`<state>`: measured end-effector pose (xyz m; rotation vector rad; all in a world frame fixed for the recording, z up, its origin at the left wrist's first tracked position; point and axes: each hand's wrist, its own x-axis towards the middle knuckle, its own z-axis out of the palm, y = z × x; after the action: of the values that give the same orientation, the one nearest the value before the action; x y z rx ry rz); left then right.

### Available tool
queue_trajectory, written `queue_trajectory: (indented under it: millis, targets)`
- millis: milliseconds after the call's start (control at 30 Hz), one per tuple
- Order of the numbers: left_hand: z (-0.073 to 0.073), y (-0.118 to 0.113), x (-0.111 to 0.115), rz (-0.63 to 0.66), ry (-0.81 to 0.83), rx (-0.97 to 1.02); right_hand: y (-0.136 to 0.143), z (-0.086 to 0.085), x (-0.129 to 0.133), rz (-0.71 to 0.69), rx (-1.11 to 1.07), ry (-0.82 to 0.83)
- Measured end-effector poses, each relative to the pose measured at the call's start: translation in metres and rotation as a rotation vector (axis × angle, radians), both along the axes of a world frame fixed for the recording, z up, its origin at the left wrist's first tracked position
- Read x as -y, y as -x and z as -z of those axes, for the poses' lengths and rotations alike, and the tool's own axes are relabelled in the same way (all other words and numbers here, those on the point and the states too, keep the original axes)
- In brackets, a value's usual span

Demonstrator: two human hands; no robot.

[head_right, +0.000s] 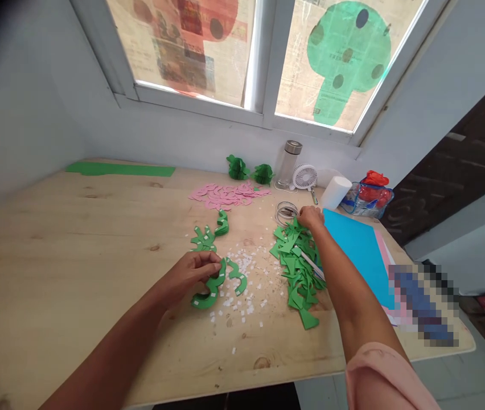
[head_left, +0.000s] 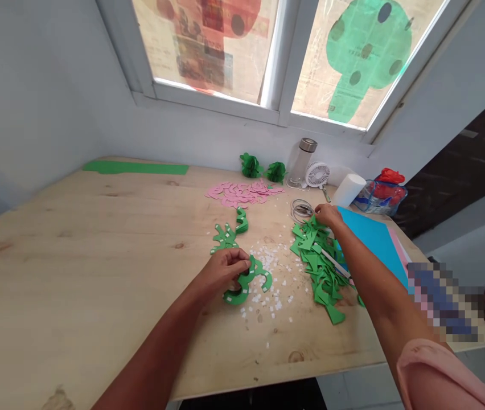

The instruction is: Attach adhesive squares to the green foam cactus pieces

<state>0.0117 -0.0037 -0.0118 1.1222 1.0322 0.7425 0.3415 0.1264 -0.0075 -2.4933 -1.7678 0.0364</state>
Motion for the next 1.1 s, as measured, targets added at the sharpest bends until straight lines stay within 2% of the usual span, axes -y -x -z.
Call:
queue_trajectory:
  millis: [267, 633, 733, 867, 1100]
  targets:
    - [0.002, 0.0, -0.003, -0.018, 0.013, -0.03, -0.008, -0.001, -0.013, -0.005, 0.006, 0.053]
    - [0.011, -0.002, -0.003, -0.016, -0.026, -0.114, 0.002, -0.008, 0.001, -0.004, -0.036, -0.026]
    - [0.014, -0.001, -0.004, 0.006, -0.064, -0.108, 0.002, -0.007, 0.002, 0.0, -0.054, -0.025]
    - [0.016, 0.0, -0.004, 0.03, -0.14, -0.194, -0.001, -0.004, 0.002, -0.006, -0.045, 0.003]
    - [0.02, 0.001, -0.006, 0.036, -0.229, -0.268, -0.001, 0.003, -0.009, -0.023, -0.02, 0.07]
